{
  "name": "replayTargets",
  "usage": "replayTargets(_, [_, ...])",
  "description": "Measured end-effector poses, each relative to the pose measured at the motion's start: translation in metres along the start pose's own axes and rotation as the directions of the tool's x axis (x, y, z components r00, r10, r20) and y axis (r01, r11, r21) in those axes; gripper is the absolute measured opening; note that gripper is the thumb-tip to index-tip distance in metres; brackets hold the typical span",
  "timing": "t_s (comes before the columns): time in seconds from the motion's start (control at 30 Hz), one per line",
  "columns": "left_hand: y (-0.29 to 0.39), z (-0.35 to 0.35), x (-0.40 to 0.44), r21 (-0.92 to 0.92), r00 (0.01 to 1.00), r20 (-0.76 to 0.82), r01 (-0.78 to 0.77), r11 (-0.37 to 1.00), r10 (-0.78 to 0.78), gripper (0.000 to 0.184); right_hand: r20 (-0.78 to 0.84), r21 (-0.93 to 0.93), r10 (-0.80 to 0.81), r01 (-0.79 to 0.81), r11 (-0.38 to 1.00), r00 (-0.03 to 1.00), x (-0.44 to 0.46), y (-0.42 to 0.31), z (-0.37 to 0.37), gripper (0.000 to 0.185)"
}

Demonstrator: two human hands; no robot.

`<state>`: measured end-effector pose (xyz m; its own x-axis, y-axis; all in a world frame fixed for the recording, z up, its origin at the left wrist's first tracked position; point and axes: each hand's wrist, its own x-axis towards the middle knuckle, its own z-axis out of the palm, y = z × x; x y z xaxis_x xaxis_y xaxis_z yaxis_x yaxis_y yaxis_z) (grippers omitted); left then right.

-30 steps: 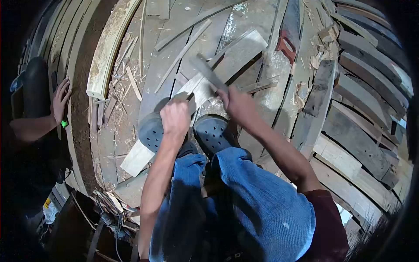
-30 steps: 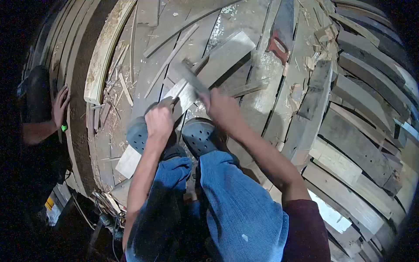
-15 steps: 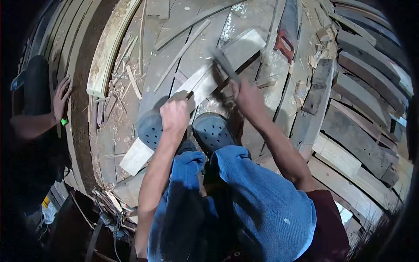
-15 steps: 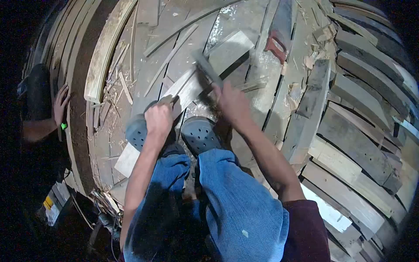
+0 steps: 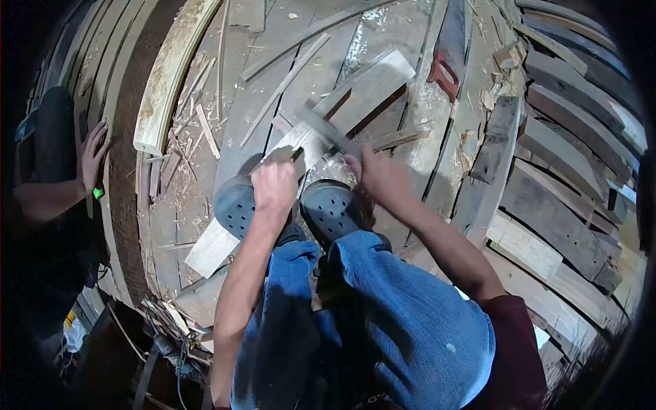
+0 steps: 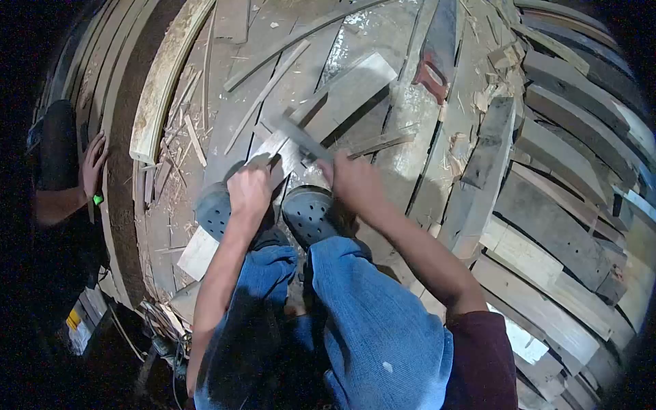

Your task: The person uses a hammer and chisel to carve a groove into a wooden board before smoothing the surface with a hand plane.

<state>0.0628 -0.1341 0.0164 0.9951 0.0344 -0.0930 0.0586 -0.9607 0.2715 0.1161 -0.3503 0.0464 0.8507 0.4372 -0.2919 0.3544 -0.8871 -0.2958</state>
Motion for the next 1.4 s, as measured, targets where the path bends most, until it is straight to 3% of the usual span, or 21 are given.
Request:
replayTargets(0.07, [0.003,-0.007,-0.002,0.011,0.998,0.052,0.023,1.000,-0.024,0.012,-0.107,0.028,0.145,-0.143,0.989,0.984,0.020,0.011,-0.009,0.042])
replayTargets(0.13, [0.002,-0.006,-0.001,0.040,0.990,0.133,0.044,0.998,-0.049,0.012,-0.014,-0.022,-0.017,0.016,1.000,1.000,-0.012,-0.015,0.002,0.044])
replayTargets(0.2, [0.000,0.004,0.001,0.012,0.999,0.036,0.038,0.999,-0.039,0.012,0.068,-0.028,-0.117,0.119,0.993,0.991,-0.028,-0.029,0.005,0.047])
replayTargets(0.3, [0.000,-0.002,-0.002,0.018,0.998,0.055,0.030,0.999,-0.031,0.012,-0.126,-0.006,0.097,-0.098,0.995,0.987,0.013,0.002,0.000,0.046])
replayTargets(0.37, [0.001,-0.003,-0.003,0.045,0.992,0.116,0.037,0.998,-0.042,0.012,-0.140,0.040,0.160,-0.156,0.987,0.977,0.009,-0.006,0.005,0.044])
replayTargets(0.43, [0.001,-0.002,-0.002,0.015,0.997,0.071,0.041,0.999,-0.042,0.013,0.049,0.028,-0.115,0.114,0.993,0.992,-0.025,-0.026,0.006,0.043])
replayTargets(0.47, [0.002,-0.003,-0.002,-0.004,0.997,0.062,0.042,0.999,-0.042,0.013,0.095,-0.031,-0.103,0.106,0.994,0.990,-0.025,-0.023,0.008,0.041])
replayTargets(0.57, [-0.002,-0.001,-0.002,0.016,0.990,0.134,0.036,0.999,-0.038,0.016,-0.126,0.074,0.096,-0.087,0.994,0.987,0.025,0.021,0.006,0.041])
replayTargets(0.6, [0.000,-0.002,-0.004,-0.020,0.995,0.083,0.051,0.998,-0.049,0.016,-0.139,0.084,0.180,-0.170,0.982,0.974,0.035,0.019,-0.008,0.040])
replayTargets(0.63, [0.002,-0.004,-0.002,-0.058,0.998,0.019,0.063,0.996,-0.062,0.016,-0.116,0.055,0.115,-0.110,0.992,0.987,0.023,0.010,-0.004,0.040])
replayTargets(0.7, [0.003,-0.003,0.000,-0.038,0.997,0.047,0.070,0.997,-0.068,0.015,-0.086,-0.011,-0.016,0.015,1.000,0.996,-0.006,-0.011,0.005,0.042])
replayTargets(0.77, [0.004,-0.004,0.000,-0.002,0.996,0.072,0.049,0.999,-0.049,0.015,-0.174,-0.018,-0.060,0.058,0.998,0.983,-0.008,0.005,0.017,0.045])
replayTargets(0.8, [0.003,-0.005,0.002,0.024,0.997,0.074,0.033,0.999,-0.035,0.014,-0.180,0.035,0.016,-0.010,0.999,0.983,0.010,0.020,0.010,0.046])
replayTargets(0.87, [0.002,-0.005,-0.002,0.035,0.998,0.061,0.018,0.999,-0.021,0.014,-0.173,0.092,0.199,-0.185,0.978,0.965,0.043,0.030,-0.008,0.046])
replayTargets(0.97, [0.002,-0.001,-0.001,0.014,0.999,0.007,0.036,0.999,-0.036,0.013,-0.114,0.028,0.101,-0.098,0.995,0.988,0.012,0.007,0.008,0.047])
replayTargets(1.0, [0.001,-0.002,-0.001,0.059,0.999,0.050,0.009,0.998,-0.012,0.013,-0.053,-0.003,-0.001,0.001,1.000,0.999,-0.002,-0.004,0.010,0.047])
replayTargets(1.13, [0.003,-0.004,-0.003,0.057,0.994,0.103,0.035,0.998,-0.041,0.013,-0.093,0.094,0.201,-0.192,0.977,0.975,0.036,0.017,-0.017,0.044])
replayTargets(1.27, [0.000,0.001,0.001,0.019,1.000,0.018,0.024,1.000,-0.024,0.013,0.123,0.068,-0.047,0.038,0.997,0.991,-0.026,-0.030,0.005,0.047])
replayTargets(1.37, [-0.002,0.005,-0.002,0.040,1.000,0.024,0.018,0.999,-0.019,0.013,0.081,0.033,0.061,-0.063,0.997,0.995,0.008,0.004,-0.001,0.047])
replayTargets(1.4, [0.001,0.002,-0.002,0.042,0.996,0.072,0.039,0.998,-0.042,0.013,-0.055,0.112,0.137,-0.130,0.985,0.989,0.025,0.016,-0.007,0.047])
